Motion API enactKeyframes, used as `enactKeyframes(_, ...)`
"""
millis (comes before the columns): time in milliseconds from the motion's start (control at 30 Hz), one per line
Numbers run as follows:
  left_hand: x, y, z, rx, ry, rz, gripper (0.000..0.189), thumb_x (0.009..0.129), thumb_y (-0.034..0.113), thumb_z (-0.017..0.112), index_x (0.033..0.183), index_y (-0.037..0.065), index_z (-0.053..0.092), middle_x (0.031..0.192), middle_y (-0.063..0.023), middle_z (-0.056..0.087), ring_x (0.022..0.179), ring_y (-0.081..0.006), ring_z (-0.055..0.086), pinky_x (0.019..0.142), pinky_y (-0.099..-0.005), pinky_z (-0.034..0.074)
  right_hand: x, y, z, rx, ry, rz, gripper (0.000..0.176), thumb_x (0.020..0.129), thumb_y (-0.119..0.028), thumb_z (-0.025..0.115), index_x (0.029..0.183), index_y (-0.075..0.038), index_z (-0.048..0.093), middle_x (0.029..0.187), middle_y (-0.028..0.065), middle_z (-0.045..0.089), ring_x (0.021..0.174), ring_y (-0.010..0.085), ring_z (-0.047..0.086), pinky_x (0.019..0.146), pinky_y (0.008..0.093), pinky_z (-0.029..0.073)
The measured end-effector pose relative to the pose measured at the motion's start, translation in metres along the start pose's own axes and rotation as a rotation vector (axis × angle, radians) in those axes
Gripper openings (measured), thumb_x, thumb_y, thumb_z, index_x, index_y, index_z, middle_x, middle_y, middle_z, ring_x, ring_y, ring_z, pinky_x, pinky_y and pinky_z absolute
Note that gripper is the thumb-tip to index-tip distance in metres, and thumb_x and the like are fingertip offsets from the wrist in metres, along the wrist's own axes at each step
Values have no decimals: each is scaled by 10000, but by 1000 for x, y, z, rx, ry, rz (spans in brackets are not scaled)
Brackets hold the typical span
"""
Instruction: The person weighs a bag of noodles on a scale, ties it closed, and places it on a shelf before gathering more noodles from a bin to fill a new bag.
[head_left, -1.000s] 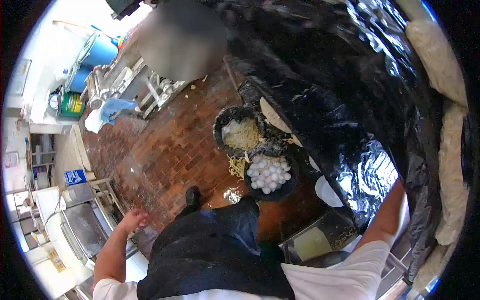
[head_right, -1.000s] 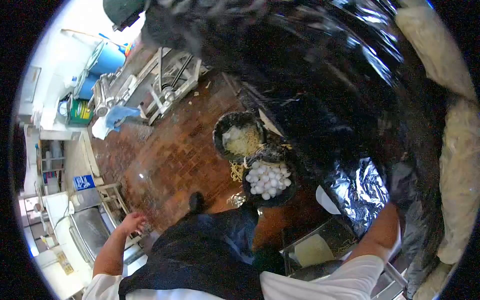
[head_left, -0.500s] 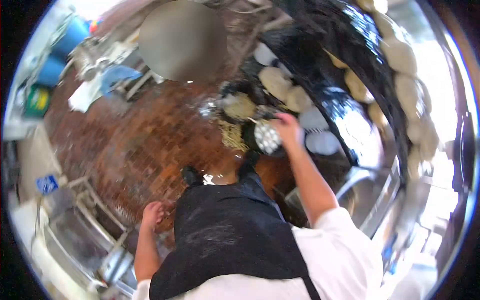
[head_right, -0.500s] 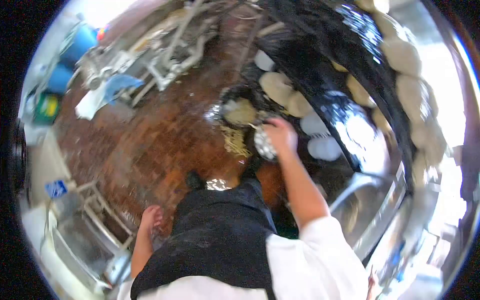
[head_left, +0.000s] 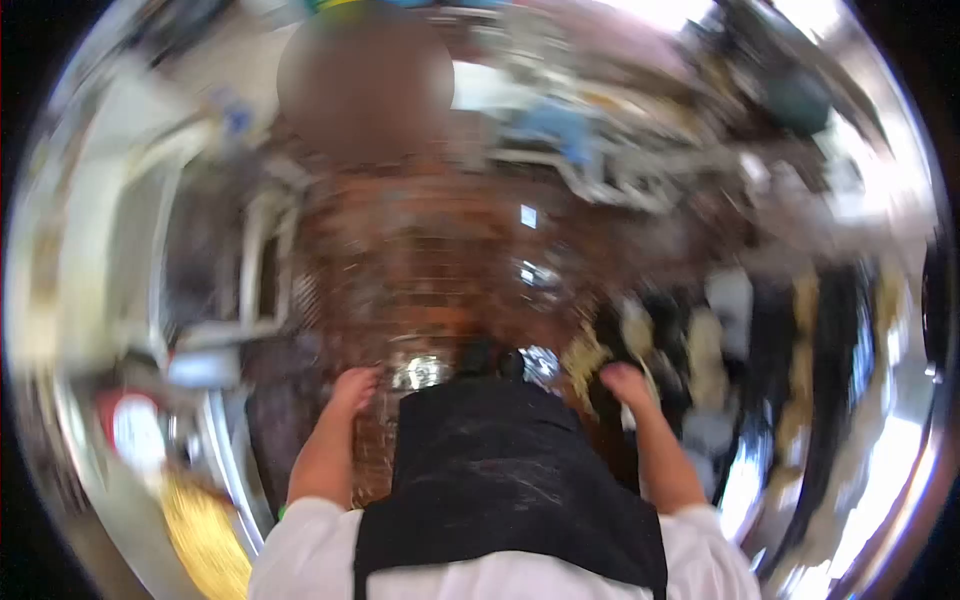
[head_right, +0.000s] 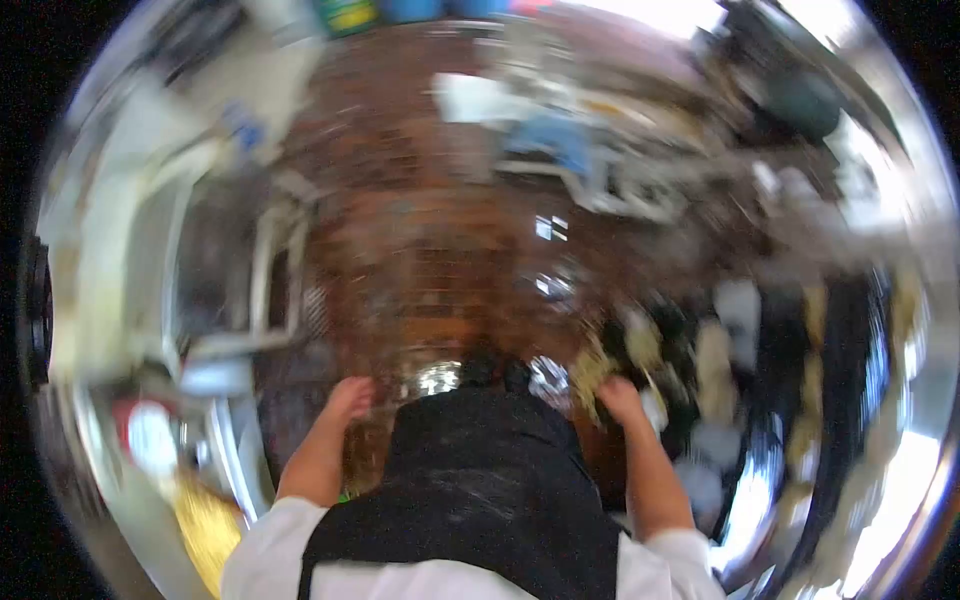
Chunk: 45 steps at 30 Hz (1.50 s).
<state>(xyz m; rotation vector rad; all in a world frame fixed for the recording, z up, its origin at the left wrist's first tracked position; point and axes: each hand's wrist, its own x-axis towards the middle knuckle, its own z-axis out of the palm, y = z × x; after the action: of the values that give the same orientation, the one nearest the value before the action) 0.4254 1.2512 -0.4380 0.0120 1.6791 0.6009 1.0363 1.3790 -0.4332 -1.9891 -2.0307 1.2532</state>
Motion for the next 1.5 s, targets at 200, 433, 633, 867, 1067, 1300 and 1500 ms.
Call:
enactKeyframes(200, -64, -36, 1, 329, 193, 226, 377, 868, 353, 690, 1112, 66, 707, 862, -56, 689, 689, -135, 616, 573, -304, 487, 55, -24, 29, 0, -628, 736, 208, 940, -287, 647, 874, -90, 649, 668, 43, 605, 525, 203, 575, 450, 332, 434)
enactKeyframes(433, -128, -200, -27, 244, 530, 274, 312, 885, 380, 637, 1028, 119, 732, 897, -116, 689, 880, -285, 660, 772, -389, 529, 222, -137, 41, 96, -536, 360, 122, 942, -213, 603, 854, -129, 591, 689, 11, 540, 537, 122, 508, 402, 231, 336)
enactKeyframes(633, -93, -355, -8, 225, 658, 350, 361, 896, 457, 601, 972, 137, 748, 905, -149, 702, 875, -348, 676, 792, -440, 538, 205, -289, 83, 123, -509, 179, 139, 944, -267, 611, 986, -138, 583, 711, 3, 551, 502, 126, 473, 397, 248, 334)
enactKeyframes(867, -161, -440, -78, -67, 547, 147, 423, 787, 482, 689, 871, 70, 729, 884, -169, 717, 849, -308, 690, 753, -436, 527, 88, -380, 218, -128, -709, 107, 100, 945, -239, 605, 959, -144, 574, 676, -2, 521, 527, 128, 499, 400, 233, 310)
enactKeyframes(1067, -269, -511, -192, -448, 832, 113, 529, 805, 376, 707, 1211, 41, 654, 1093, -191, 702, 1020, -308, 673, 902, -369, 515, -62, -461, 394, -603, -1107, -811, 224, 899, -183, 702, 1077, -48, 692, 856, 48, 674, 767, 133, 639, 632, 291, 524)
enactKeyframes(1300, -397, -505, -314, -1051, 979, 589, 517, 910, 267, 722, 1343, 32, 564, 1183, -85, 673, 1058, -169, 628, 925, -298, 498, -333, -652, 482, -694, -1547, -843, 383, 890, -188, 751, 1203, 3, 640, 1058, 68, 701, 969, 141, 655, 881, 292, 528)
enactKeyframes(1500, -521, -501, -408, -593, 1130, 657, 606, 885, 265, 756, 1400, 46, 521, 1252, -96, 648, 1156, -187, 590, 959, -340, 481, -421, -712, 543, -698, -1729, -809, 382, 903, -161, 738, 1231, -5, 620, 1074, 54, 689, 976, 125, 645, 882, 280, 525)
